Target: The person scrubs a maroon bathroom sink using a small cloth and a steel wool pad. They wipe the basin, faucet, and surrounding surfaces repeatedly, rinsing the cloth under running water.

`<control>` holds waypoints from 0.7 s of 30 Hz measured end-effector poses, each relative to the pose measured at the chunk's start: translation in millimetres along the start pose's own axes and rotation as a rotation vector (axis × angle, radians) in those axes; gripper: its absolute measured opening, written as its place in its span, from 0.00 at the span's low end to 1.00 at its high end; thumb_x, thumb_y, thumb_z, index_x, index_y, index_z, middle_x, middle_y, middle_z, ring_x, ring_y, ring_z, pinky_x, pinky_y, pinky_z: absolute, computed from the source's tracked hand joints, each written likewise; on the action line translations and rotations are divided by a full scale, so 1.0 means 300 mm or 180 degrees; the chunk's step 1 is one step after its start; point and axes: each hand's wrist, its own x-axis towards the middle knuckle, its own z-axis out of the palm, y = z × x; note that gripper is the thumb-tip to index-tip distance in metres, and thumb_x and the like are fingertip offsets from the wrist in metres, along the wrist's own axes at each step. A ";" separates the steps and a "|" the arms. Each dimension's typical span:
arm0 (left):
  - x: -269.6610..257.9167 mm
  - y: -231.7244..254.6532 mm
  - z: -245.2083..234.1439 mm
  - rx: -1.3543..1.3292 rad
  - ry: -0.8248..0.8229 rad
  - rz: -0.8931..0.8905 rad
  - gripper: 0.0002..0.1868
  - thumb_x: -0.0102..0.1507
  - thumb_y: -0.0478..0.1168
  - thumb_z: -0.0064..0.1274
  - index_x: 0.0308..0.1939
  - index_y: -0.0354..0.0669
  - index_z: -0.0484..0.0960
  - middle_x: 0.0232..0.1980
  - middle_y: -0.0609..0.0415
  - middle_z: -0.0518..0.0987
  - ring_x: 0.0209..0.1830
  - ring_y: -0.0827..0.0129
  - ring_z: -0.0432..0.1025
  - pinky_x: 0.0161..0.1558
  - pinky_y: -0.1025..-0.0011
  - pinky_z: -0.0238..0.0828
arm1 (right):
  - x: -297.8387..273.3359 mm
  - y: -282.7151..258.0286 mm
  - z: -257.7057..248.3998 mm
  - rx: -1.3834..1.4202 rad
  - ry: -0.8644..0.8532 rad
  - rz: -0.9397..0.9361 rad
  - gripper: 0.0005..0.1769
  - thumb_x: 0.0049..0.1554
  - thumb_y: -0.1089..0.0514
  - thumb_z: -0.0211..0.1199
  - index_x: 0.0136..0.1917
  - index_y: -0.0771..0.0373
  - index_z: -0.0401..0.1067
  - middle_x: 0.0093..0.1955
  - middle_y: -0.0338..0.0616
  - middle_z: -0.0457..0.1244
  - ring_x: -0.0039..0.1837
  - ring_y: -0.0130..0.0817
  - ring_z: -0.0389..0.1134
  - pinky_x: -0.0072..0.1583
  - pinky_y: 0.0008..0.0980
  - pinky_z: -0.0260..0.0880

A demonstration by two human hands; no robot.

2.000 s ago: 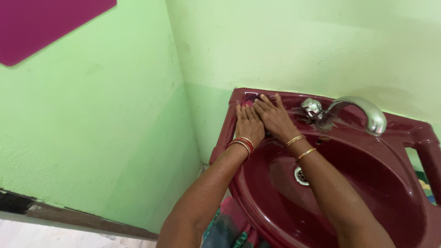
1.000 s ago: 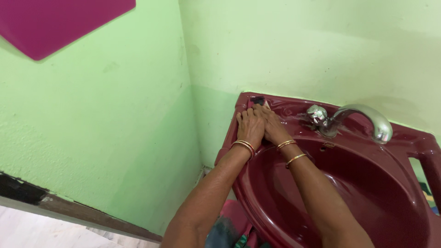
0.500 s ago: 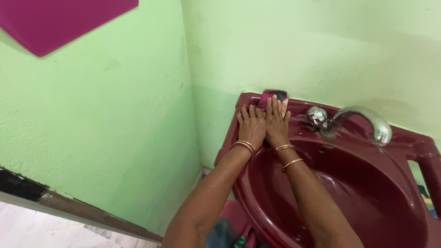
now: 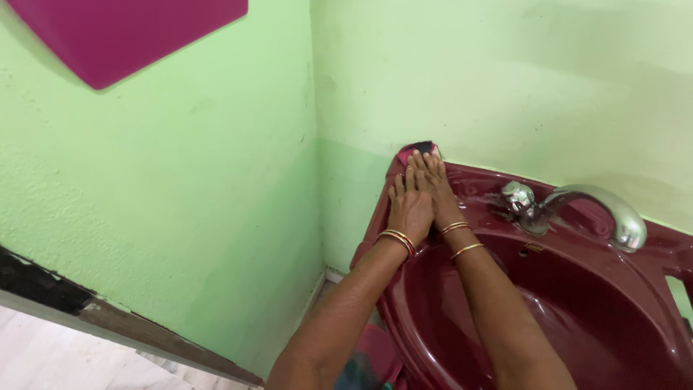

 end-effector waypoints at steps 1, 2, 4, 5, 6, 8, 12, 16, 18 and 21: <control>0.003 0.010 -0.009 -0.0162 0.0092 -0.0025 0.35 0.57 0.35 0.52 0.68 0.22 0.66 0.74 0.27 0.62 0.71 0.32 0.59 0.67 0.41 0.55 | 0.003 0.020 0.008 0.0214 0.0021 -0.0199 0.40 0.64 0.46 0.49 0.84 0.62 0.45 0.87 0.49 0.39 0.87 0.49 0.36 0.82 0.54 0.32; 0.008 0.018 -0.017 -0.0324 0.0185 -0.0049 0.37 0.57 0.34 0.51 0.70 0.21 0.64 0.75 0.27 0.61 0.72 0.33 0.59 0.67 0.40 0.55 | 0.018 0.035 0.015 0.0200 0.0006 -0.0353 0.40 0.65 0.46 0.50 0.84 0.62 0.47 0.87 0.49 0.40 0.87 0.49 0.37 0.82 0.52 0.32; 0.019 0.031 -0.030 -0.0232 0.0268 0.0025 0.36 0.59 0.35 0.50 0.72 0.24 0.64 0.74 0.28 0.62 0.75 0.34 0.57 0.69 0.37 0.51 | 0.064 0.050 0.022 0.0179 -0.0031 -0.0665 0.39 0.65 0.46 0.51 0.83 0.62 0.49 0.87 0.50 0.43 0.86 0.49 0.39 0.83 0.49 0.33; 0.020 0.028 -0.038 -0.0175 0.0297 0.0067 0.36 0.60 0.36 0.50 0.72 0.26 0.65 0.73 0.29 0.63 0.76 0.35 0.56 0.70 0.36 0.49 | 0.086 0.043 0.019 0.0092 -0.0028 -0.0730 0.38 0.64 0.45 0.52 0.82 0.61 0.52 0.85 0.48 0.45 0.85 0.47 0.40 0.82 0.49 0.33; 0.020 0.026 -0.045 -0.0068 0.0394 0.0121 0.35 0.59 0.36 0.49 0.71 0.28 0.66 0.74 0.32 0.63 0.76 0.37 0.56 0.71 0.35 0.48 | 0.108 0.033 0.009 0.0005 -0.0024 -0.0795 0.37 0.63 0.45 0.52 0.80 0.60 0.55 0.84 0.47 0.47 0.85 0.45 0.41 0.82 0.49 0.33; 0.017 0.035 -0.054 0.0140 0.0586 0.0226 0.34 0.58 0.37 0.48 0.70 0.33 0.68 0.77 0.36 0.64 0.76 0.40 0.56 0.72 0.34 0.45 | 0.132 0.003 -0.030 -0.0194 -0.0451 -0.0809 0.33 0.61 0.44 0.53 0.76 0.57 0.60 0.82 0.43 0.50 0.84 0.41 0.42 0.81 0.46 0.34; 0.013 0.046 -0.078 -0.0102 0.0893 0.0365 0.27 0.66 0.41 0.45 0.70 0.40 0.71 0.77 0.44 0.67 0.79 0.47 0.58 0.75 0.32 0.42 | 0.193 -0.112 -0.109 -0.0205 -0.1345 -0.0298 0.30 0.63 0.45 0.52 0.75 0.57 0.61 0.80 0.43 0.52 0.83 0.41 0.44 0.81 0.44 0.35; 0.033 0.030 -0.109 -0.0441 0.1122 0.0369 0.23 0.70 0.45 0.43 0.69 0.44 0.73 0.75 0.48 0.70 0.79 0.53 0.60 0.76 0.32 0.42 | 0.266 -0.189 -0.152 0.0072 -0.1571 0.0109 0.27 0.65 0.46 0.51 0.74 0.58 0.63 0.79 0.43 0.53 0.82 0.40 0.46 0.82 0.42 0.37; 0.040 0.025 -0.118 -0.0460 0.1128 0.0360 0.23 0.70 0.46 0.43 0.68 0.44 0.74 0.74 0.48 0.71 0.79 0.54 0.60 0.76 0.33 0.41 | 0.260 -0.201 -0.162 0.0134 -0.1567 0.0213 0.26 0.66 0.47 0.50 0.74 0.58 0.63 0.78 0.43 0.54 0.82 0.40 0.47 0.82 0.42 0.38; 0.043 0.021 -0.118 -0.0528 0.1129 0.0321 0.23 0.71 0.46 0.43 0.68 0.43 0.73 0.74 0.48 0.71 0.78 0.53 0.60 0.76 0.35 0.41 | 0.234 -0.203 -0.153 0.0265 -0.1603 0.0344 0.25 0.67 0.48 0.50 0.73 0.58 0.64 0.77 0.43 0.55 0.81 0.39 0.48 0.82 0.40 0.39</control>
